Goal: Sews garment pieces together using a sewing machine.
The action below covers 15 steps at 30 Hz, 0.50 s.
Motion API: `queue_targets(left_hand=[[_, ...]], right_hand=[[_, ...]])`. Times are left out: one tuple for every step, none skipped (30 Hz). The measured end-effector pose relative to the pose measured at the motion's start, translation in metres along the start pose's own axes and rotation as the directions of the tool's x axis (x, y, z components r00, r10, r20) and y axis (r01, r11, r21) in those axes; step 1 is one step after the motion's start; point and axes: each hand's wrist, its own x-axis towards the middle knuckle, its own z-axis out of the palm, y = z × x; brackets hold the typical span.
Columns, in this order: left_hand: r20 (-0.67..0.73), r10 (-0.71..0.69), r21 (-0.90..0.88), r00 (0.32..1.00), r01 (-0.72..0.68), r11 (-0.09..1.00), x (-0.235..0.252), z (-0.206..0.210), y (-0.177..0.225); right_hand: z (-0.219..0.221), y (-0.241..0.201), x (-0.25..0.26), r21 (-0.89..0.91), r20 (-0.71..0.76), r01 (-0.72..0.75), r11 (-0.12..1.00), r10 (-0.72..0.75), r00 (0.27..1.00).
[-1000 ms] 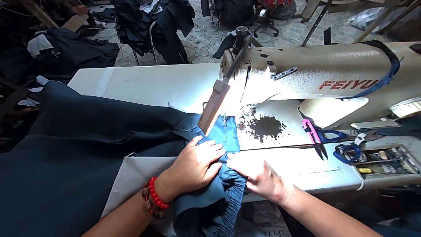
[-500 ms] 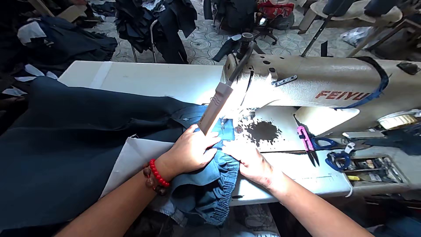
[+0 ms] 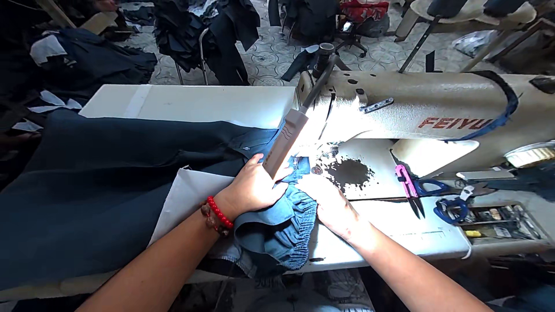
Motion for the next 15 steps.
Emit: queue_targets(left_hand=[[0.006,-0.001,0.003,1.000,0.001,1.000,0.001,0.000,-0.001],[0.013,-0.003,0.001,1.000,0.003,1.000,0.001,0.000,-0.001],[0.020,-0.010,-0.002,1.000,0.010,1.000,0.002,0.000,-0.001],[0.030,-0.020,-0.005,0.999,0.020,1.000,0.002,0.000,-0.001],[0.049,-0.033,-0.011,0.998,0.033,0.999,0.003,-0.001,-0.001],[0.054,-0.039,-0.014,0.998,0.040,0.999,0.004,0.000,-0.002],[0.048,-0.038,-0.011,0.998,0.039,0.999,0.004,0.001,-0.003],[0.032,-0.032,-0.005,0.999,0.032,0.999,0.005,0.003,-0.005],[0.011,-0.024,0.001,1.000,0.024,1.000,0.006,0.004,-0.007],[0.001,-0.017,0.001,1.000,0.017,1.000,0.006,0.004,-0.007],[0.000,-0.011,0.000,1.000,0.011,1.000,0.006,0.004,-0.008],[0.004,-0.006,-0.007,1.000,0.006,1.000,0.006,0.004,-0.008],[-0.003,0.001,-0.005,1.000,-0.002,1.000,0.005,0.005,-0.009],[-0.009,0.005,-0.005,1.000,-0.005,1.000,0.005,0.005,-0.010],[-0.007,0.006,-0.005,1.000,-0.006,1.000,0.005,0.006,-0.010]], right_hand=[[0.000,0.000,0.000,0.003,0.003,-0.006,1.000,0.006,1.000],[0.001,0.001,-0.001,0.003,-0.002,-0.006,1.000,0.006,1.000],[0.002,0.001,-0.001,0.001,-0.007,-0.004,1.000,0.004,1.000],[0.002,0.002,-0.002,-0.005,-0.007,-0.003,1.000,0.003,1.000],[0.001,0.002,-0.003,-0.012,0.017,-0.008,1.000,0.009,1.000],[-0.002,0.001,-0.004,-0.022,0.053,-0.021,1.000,0.022,0.998],[-0.006,-0.001,-0.006,-0.034,0.085,-0.040,0.999,0.042,0.995],[-0.011,-0.003,-0.009,-0.054,0.092,-0.061,0.997,0.066,0.994],[-0.017,-0.005,-0.013,-0.079,0.048,-0.077,0.994,0.081,0.996],[-0.024,-0.003,-0.020,-0.114,-0.046,-0.081,0.990,0.076,0.996],[-0.033,0.002,-0.029,-0.158,-0.168,-0.088,0.984,0.062,0.984],[-0.045,0.009,-0.039,-0.196,-0.274,-0.111,0.974,0.054,0.960],[-0.060,0.018,-0.050,-0.245,-0.370,-0.155,0.957,0.055,0.927],[-0.076,0.028,-0.061,-0.301,-0.463,-0.220,0.928,0.059,0.884],[-0.092,0.039,-0.071,-0.347,-0.534,-0.297,0.890,0.074,0.843]])
